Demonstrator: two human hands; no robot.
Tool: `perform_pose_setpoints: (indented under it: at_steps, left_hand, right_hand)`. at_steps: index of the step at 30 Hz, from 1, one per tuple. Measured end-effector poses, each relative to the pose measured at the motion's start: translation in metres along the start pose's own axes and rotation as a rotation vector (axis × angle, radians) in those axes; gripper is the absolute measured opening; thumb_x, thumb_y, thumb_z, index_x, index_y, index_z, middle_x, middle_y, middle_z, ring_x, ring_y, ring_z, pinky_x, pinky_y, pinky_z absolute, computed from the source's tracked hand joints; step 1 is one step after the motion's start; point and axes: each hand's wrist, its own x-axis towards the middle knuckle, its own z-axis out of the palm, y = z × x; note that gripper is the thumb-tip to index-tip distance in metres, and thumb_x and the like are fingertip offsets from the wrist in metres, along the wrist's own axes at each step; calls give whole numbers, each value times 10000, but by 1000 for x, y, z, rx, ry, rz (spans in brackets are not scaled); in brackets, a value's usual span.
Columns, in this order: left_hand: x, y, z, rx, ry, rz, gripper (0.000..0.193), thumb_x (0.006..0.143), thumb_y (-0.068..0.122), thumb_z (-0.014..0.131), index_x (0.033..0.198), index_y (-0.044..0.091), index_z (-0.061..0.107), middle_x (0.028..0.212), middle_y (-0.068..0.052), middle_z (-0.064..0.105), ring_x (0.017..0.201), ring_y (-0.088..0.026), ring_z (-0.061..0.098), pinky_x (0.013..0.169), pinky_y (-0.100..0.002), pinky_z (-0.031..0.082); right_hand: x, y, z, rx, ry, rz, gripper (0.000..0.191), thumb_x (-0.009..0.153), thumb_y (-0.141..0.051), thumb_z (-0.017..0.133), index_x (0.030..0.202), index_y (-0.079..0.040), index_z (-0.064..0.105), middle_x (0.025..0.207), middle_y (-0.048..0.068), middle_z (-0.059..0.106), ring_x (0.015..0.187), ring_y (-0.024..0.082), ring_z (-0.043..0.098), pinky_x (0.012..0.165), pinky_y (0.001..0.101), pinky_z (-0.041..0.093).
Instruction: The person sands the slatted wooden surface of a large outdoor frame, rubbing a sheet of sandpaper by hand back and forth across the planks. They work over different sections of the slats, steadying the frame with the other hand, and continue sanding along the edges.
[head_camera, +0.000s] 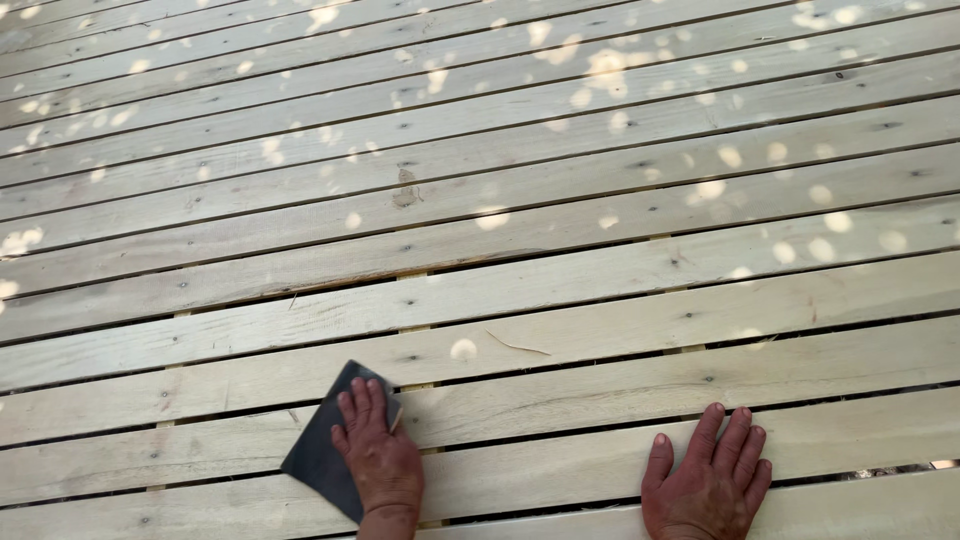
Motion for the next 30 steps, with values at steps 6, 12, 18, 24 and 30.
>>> perform_pose_setpoints:
  at_steps: [6,12,18,24,30]
  left_hand:
    - [-73,160,35,-340,-499,597,661,917,34,449,1567,109,357,1693,-37,239,1579,-231,109,1253,-489,-4]
    - [8,28,-14,-112,-287,378,786,838,16,468,1587,234,375,1703,39,264,1559,-167,150,1257,-440,54]
    - [-5,11,22,-75,-115,164,721,903,82,461,1601,198,326,1705,-1,240,1556,-202,118,1248,-459,28]
    - [-32,-2,15,55,-230,262,711,929,62,402,1611,242,307,1709,34,211,1579,-187,89,1231,-481,2]
    - [12,10,33,-86,-128,184,604,963,120,416,1560,166,340,1681,-9,234,1558,-213,100,1250,-479,50]
  right_hand:
    - [-1,-2,-5,-36,30,-4,838,898,-506,511,1600,-71,366,1681,224,314,1569,414,262,1271,590,164]
    - [-4,1,-6,-50,31,-23,836,902,-497,521,1597,-53,385,1670,242,338,1556,433,290,1259,606,188]
    - [-2,2,-3,-107,11,-21,850,896,-495,526,1601,-45,372,1672,251,326,1563,432,281,1265,603,183]
    - [-1,1,-3,-61,20,-23,851,900,-501,512,1604,-49,355,1675,253,310,1560,436,266,1261,602,166]
    - [-2,1,-5,-58,20,-25,846,899,-504,521,1599,-54,369,1669,241,321,1555,433,275,1256,600,171]
